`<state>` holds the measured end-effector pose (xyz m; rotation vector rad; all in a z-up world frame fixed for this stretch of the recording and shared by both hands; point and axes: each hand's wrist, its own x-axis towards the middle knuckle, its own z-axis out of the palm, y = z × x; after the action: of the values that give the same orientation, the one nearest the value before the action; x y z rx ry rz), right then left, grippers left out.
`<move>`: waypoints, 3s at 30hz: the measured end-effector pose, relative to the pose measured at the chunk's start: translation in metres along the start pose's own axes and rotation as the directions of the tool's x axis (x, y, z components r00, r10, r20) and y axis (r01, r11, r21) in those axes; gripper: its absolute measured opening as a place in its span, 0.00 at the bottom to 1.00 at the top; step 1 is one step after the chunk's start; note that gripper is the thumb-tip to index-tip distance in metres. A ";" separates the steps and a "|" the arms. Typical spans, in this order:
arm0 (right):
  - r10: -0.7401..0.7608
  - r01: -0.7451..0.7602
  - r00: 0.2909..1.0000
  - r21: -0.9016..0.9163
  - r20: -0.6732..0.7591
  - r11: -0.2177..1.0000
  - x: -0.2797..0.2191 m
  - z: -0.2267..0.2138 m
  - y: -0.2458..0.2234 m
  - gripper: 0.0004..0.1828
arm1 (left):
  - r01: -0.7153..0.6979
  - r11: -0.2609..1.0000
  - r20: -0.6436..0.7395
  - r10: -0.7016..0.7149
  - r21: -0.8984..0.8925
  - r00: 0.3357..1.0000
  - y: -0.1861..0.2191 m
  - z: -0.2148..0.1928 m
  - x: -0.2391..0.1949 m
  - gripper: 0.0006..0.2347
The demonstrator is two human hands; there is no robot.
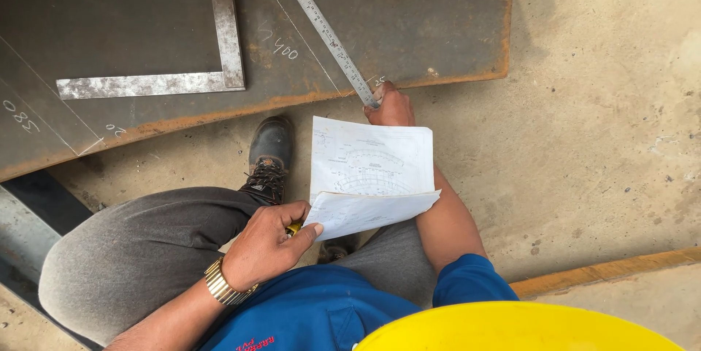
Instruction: Measure and mark large curved metal plates using a ruler, square, and technical drawings.
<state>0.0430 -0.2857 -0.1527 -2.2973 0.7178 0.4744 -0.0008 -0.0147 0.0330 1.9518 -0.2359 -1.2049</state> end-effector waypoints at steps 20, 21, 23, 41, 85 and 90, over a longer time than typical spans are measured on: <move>-0.025 0.025 1.000 0.061 0.001 0.998 0.010 0.009 0.014 0.18 | 0.040 0.999 0.013 -0.040 0.022 0.999 0.002 0.002 0.002 0.11; -0.028 0.028 1.000 0.058 -0.003 0.998 0.010 0.009 0.014 0.18 | 0.026 1.000 0.010 -0.026 0.015 1.000 0.002 0.002 0.002 0.11; -0.033 0.033 0.999 0.055 -0.009 0.998 0.011 0.009 0.014 0.18 | 0.023 1.000 0.010 -0.024 0.012 1.000 0.002 0.003 0.003 0.11; -0.056 0.056 0.998 0.061 -0.004 0.997 0.015 0.009 0.017 0.18 | 0.031 0.999 0.017 -0.031 0.012 0.999 0.005 0.003 0.004 0.11; -0.041 0.040 0.999 0.042 0.011 0.998 0.011 0.004 0.010 0.18 | 0.040 0.999 0.020 -0.040 0.009 0.999 0.008 0.004 0.003 0.11; -0.045 0.045 0.999 0.035 0.008 0.998 0.012 0.006 0.012 0.19 | 0.029 0.999 0.013 -0.029 0.015 0.999 0.005 0.004 0.003 0.11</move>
<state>0.0446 -0.2936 -0.1690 -2.2718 0.6638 0.4479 -0.0013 -0.0220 0.0340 1.9672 -0.2246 -1.2380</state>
